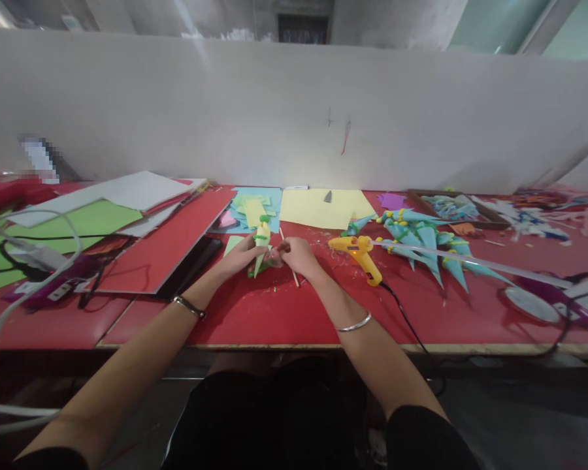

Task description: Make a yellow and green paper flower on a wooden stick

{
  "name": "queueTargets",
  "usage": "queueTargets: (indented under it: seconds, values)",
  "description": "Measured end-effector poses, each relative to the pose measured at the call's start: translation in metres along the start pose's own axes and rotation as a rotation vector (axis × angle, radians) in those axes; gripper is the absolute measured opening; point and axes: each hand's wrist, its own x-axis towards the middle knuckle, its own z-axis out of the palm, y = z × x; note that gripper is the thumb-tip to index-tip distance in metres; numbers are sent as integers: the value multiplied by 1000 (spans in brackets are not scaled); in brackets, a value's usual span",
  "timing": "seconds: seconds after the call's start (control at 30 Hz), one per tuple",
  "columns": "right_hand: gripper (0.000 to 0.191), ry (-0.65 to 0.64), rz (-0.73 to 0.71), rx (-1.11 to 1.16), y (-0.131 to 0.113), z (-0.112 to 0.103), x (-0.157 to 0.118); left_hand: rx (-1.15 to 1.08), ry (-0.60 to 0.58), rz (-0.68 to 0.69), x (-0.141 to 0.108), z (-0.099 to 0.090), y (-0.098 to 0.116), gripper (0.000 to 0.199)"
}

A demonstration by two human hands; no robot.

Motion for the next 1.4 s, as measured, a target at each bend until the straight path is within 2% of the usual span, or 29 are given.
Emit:
queueTargets:
  seconds: [0.2,0.33,0.43,0.53,0.73,1.0,1.17,1.4]
  values:
    - [8,-59,12,17,1,-3,-1,-4,-9,5,0,-1,0,29]
    - [10,-158,-101,187,-2,0,-2,6,-25,12,1,-3,-3,32]
    - [11,-156,-174,308,-3,3,-3,7,-10,-1,1,-4,-4,37]
    - [10,-137,-174,358,-4,3,-3,-7,9,-7,0,-4,-2,41]
    - [17,-233,-156,335,-4,1,-3,-8,85,-39,1,-6,1,43]
    - [21,-285,-113,371,-6,5,-5,-27,91,-36,3,-6,-1,37]
    - [14,-312,-137,521,-2,7,-1,-26,90,-26,4,-7,-3,32]
    - [23,-460,-151,577,-1,4,-3,-10,103,-50,1,-5,2,37]
